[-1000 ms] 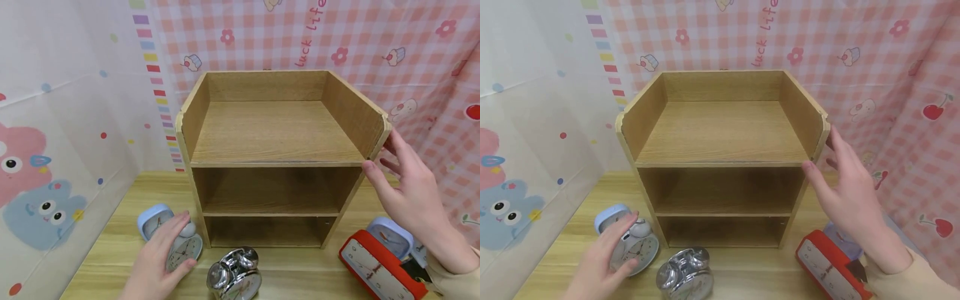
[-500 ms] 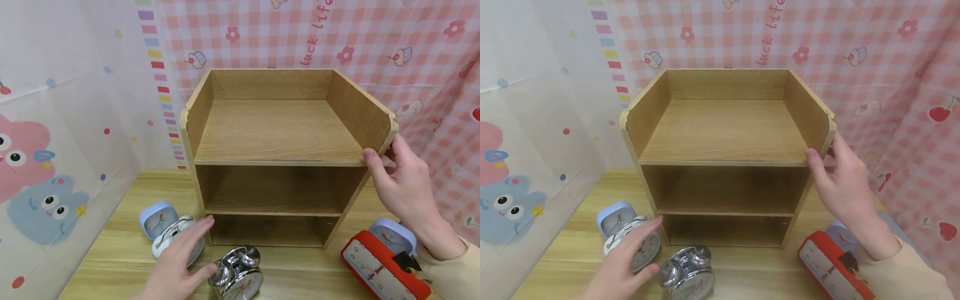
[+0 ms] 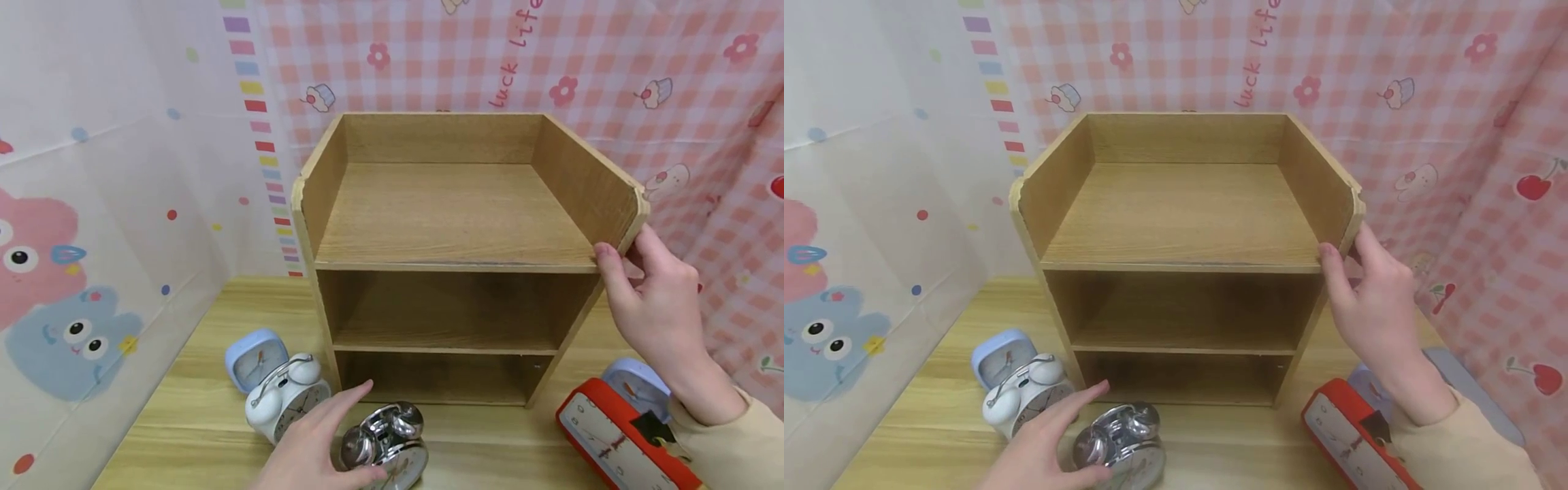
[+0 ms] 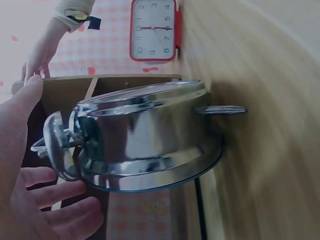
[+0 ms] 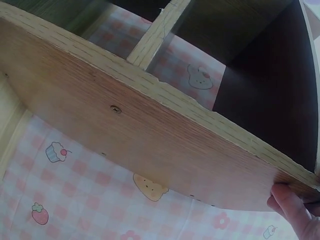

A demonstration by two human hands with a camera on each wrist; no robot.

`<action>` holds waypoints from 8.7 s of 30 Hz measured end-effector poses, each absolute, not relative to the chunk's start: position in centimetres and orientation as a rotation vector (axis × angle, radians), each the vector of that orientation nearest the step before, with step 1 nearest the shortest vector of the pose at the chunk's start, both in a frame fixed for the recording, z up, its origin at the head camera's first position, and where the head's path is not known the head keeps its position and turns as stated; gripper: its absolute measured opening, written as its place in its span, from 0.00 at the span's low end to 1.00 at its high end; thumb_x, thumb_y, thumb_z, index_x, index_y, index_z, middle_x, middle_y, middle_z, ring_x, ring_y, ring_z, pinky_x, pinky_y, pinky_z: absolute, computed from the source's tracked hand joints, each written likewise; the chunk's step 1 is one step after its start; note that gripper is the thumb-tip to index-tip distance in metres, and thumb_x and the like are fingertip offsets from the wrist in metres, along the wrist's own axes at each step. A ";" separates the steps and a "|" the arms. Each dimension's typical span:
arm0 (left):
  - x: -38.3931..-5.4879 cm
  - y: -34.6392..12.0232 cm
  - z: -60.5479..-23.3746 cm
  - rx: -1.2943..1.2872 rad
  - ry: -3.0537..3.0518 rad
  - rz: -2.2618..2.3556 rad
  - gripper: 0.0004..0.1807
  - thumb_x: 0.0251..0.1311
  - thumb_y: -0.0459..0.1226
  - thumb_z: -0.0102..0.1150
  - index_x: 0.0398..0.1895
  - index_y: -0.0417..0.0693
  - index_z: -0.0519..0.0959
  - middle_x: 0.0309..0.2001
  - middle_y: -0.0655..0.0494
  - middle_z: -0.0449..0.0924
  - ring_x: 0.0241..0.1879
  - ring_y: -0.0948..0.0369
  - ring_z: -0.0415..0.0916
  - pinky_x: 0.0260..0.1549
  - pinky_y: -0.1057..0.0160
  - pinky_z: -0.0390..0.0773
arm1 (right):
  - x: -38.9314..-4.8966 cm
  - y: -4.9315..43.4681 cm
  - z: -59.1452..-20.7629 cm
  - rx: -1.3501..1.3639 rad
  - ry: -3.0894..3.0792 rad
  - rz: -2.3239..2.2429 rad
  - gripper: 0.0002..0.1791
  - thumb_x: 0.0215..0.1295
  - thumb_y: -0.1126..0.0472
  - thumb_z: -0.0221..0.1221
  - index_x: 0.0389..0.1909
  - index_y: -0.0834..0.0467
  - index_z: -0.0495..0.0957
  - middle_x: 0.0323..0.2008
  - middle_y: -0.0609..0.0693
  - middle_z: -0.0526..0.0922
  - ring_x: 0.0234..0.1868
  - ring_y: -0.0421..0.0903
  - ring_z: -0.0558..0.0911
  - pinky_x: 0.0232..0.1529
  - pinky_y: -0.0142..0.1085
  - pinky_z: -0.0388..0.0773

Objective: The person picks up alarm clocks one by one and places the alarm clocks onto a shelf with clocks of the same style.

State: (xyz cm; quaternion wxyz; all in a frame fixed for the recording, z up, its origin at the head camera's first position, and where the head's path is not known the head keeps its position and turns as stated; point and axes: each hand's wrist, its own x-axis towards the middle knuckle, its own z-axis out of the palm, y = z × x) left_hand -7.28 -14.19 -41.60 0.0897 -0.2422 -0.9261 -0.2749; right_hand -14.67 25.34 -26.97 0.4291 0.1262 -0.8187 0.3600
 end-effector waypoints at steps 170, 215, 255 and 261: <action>-19.9 -13.3 -13.9 -0.804 -2.492 -0.946 0.35 0.55 0.45 0.81 0.66 0.51 0.77 0.59 0.48 0.85 0.57 0.54 0.84 0.51 0.73 0.79 | -14.7 24.8 -27.5 0.281 -2.025 0.910 0.12 0.75 0.66 0.60 0.53 0.66 0.81 0.39 0.60 0.88 0.44 0.07 0.75 0.42 0.06 0.73; -21.5 -13.6 -13.4 -0.616 -2.526 -1.036 0.38 0.65 0.47 0.73 0.76 0.50 0.70 0.66 0.44 0.80 0.68 0.47 0.80 0.66 0.45 0.82 | -14.5 24.7 -27.8 0.281 -2.013 0.892 0.11 0.75 0.67 0.59 0.52 0.68 0.80 0.41 0.66 0.88 0.45 0.05 0.73 0.42 0.05 0.70; -22.2 -13.7 -14.2 -0.626 -2.497 -1.233 0.46 0.70 0.50 0.66 0.85 0.54 0.54 0.80 0.47 0.65 0.78 0.49 0.68 0.75 0.48 0.74 | -14.5 24.8 -28.0 0.276 -2.025 0.885 0.11 0.75 0.66 0.58 0.52 0.68 0.79 0.40 0.65 0.88 0.45 0.05 0.73 0.42 0.05 0.69; -21.6 -14.3 -14.6 -0.593 -2.391 -1.192 0.41 0.74 0.53 0.59 0.85 0.58 0.56 0.84 0.57 0.58 0.83 0.54 0.60 0.79 0.45 0.68 | -14.5 24.8 -28.1 0.263 -2.033 0.872 0.11 0.75 0.66 0.59 0.53 0.67 0.80 0.40 0.65 0.89 0.45 0.04 0.72 0.42 0.05 0.70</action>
